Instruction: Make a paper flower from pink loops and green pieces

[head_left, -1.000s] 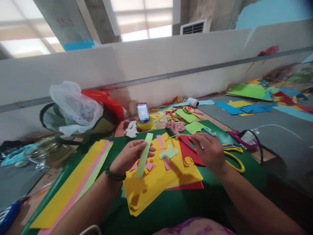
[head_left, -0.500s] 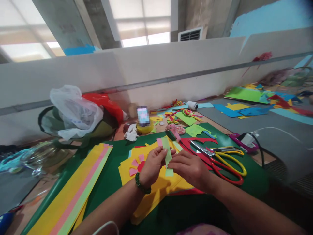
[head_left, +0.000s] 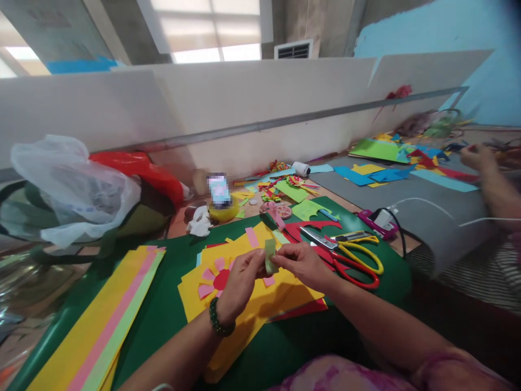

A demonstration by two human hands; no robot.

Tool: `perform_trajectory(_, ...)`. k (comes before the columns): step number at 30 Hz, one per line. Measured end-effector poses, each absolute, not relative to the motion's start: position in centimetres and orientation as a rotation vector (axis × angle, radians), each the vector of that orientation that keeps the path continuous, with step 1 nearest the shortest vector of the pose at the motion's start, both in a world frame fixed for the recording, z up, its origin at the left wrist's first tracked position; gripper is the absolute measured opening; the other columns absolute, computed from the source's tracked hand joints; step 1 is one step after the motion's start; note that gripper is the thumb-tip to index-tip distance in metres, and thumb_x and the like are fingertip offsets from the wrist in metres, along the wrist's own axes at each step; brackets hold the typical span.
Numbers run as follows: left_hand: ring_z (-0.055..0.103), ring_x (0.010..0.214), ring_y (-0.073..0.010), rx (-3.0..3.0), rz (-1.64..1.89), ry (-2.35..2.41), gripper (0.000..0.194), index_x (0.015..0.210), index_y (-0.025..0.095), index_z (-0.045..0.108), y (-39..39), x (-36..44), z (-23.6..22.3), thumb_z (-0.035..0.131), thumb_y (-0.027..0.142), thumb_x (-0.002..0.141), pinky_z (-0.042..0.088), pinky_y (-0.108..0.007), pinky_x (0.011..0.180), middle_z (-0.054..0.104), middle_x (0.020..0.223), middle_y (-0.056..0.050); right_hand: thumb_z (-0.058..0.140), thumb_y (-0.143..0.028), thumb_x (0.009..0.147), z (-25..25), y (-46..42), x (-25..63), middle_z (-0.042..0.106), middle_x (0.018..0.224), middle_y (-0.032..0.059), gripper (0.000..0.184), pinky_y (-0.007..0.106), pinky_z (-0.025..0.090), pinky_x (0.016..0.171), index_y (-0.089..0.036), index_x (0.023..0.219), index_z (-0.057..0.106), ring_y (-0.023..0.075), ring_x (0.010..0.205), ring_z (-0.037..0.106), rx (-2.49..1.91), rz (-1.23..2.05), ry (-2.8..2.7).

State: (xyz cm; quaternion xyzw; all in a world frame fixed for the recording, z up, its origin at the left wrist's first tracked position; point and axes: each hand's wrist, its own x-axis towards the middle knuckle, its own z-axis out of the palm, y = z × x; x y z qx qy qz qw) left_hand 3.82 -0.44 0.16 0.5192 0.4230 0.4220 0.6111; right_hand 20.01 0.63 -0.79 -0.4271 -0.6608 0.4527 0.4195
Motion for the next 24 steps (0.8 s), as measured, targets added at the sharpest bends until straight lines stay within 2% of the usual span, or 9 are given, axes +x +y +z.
perform_trajectory(3,0.049,0.063,-0.0122,1.253,0.971,1.006,0.052,0.068,0.013,0.064,-0.49,3.86,0.35,0.069,0.065,0.067,0.047,-0.025,0.063,0.057,0.066,-0.002,0.062,-0.054,0.078,-0.73,0.54,20.02,0.051,0.055,-0.0015,0.042,0.023,0.032,0.048,-0.016,0.061,0.063,0.009,0.052,0.04,-1.048,1.119,-1.657)
perform_trajectory(9,0.05,0.063,-0.0134,1.393,0.953,1.066,0.051,0.064,0.015,0.061,-0.5,3.79,0.28,0.065,0.065,0.072,0.044,-0.024,0.06,0.056,0.063,-0.002,0.06,-0.054,0.08,-0.68,0.37,20.07,0.051,0.053,-0.0019,0.042,0.023,0.033,0.045,-0.017,0.061,0.063,0.0095,0.049,0.042,-1.017,1.076,-1.642)
perform_trajectory(14,0.045,0.056,-0.0123,1.529,0.981,1.106,0.048,0.058,0.016,0.059,-0.33,3.76,0.18,0.062,0.06,0.077,0.038,-0.024,0.055,0.053,0.056,0.0,0.056,-0.049,0.085,-0.82,0.19,20.19,0.055,0.059,-0.0009,0.038,0.024,0.039,0.051,-0.018,0.063,0.059,0.0106,0.055,0.048,-1.06,0.916,-1.697)
perform_trajectory(16,0.046,0.056,-0.0126,1.565,0.968,1.113,0.048,0.057,0.016,0.059,-0.4,3.75,0.12,0.061,0.059,0.078,0.038,-0.024,0.054,0.054,0.056,-0.001,0.063,-0.046,0.08,-0.71,0.21,20.27,0.059,0.071,0.0002,0.029,0.024,0.043,0.054,-0.019,0.074,0.058,0.0118,0.062,0.052,-1.103,0.842,-1.635)
perform_trajectory(18,0.05,0.057,-0.0137,1.583,0.931,1.1,0.048,0.059,0.016,0.06,-0.56,3.75,0.01,0.059,0.059,0.08,0.039,-0.024,0.055,0.057,0.057,-0.002,0.073,-0.047,0.071,-0.49,0.31,20.33,0.06,0.08,0.0005,0.034,0.025,0.047,0.056,-0.02,0.085,0.056,0.0128,0.067,0.056,-1.095,0.882,-1.551)
perform_trajectory(21,0.055,0.059,-0.0155,1.576,0.884,1.07,0.047,0.062,0.015,0.063,-0.84,3.76,-0.17,0.058,0.057,0.082,0.043,-0.025,0.057,0.061,0.059,-0.004,0.078,-0.049,0.065,-0.18,0.49,20.35,0.057,0.07,-0.0032,0.045,0.025,0.048,0.054,-0.021,0.088,0.052,0.0129,0.063,0.057,-1.019,1.072,-1.482)
perform_trajectory(24,0.056,0.06,-0.0159,1.542,0.903,1.049,0.042,0.064,0.015,0.065,-1.02,3.82,-0.22,0.063,0.054,0.08,0.045,-0.025,0.058,0.063,0.061,-0.004,0.078,-0.049,0.065,-0.12,0.52,20.25,0.057,0.062,-0.005,0.045,0.025,0.047,0.053,-0.021,0.086,0.051,0.0128,0.058,0.057,-1.016,1.125,-1.436)
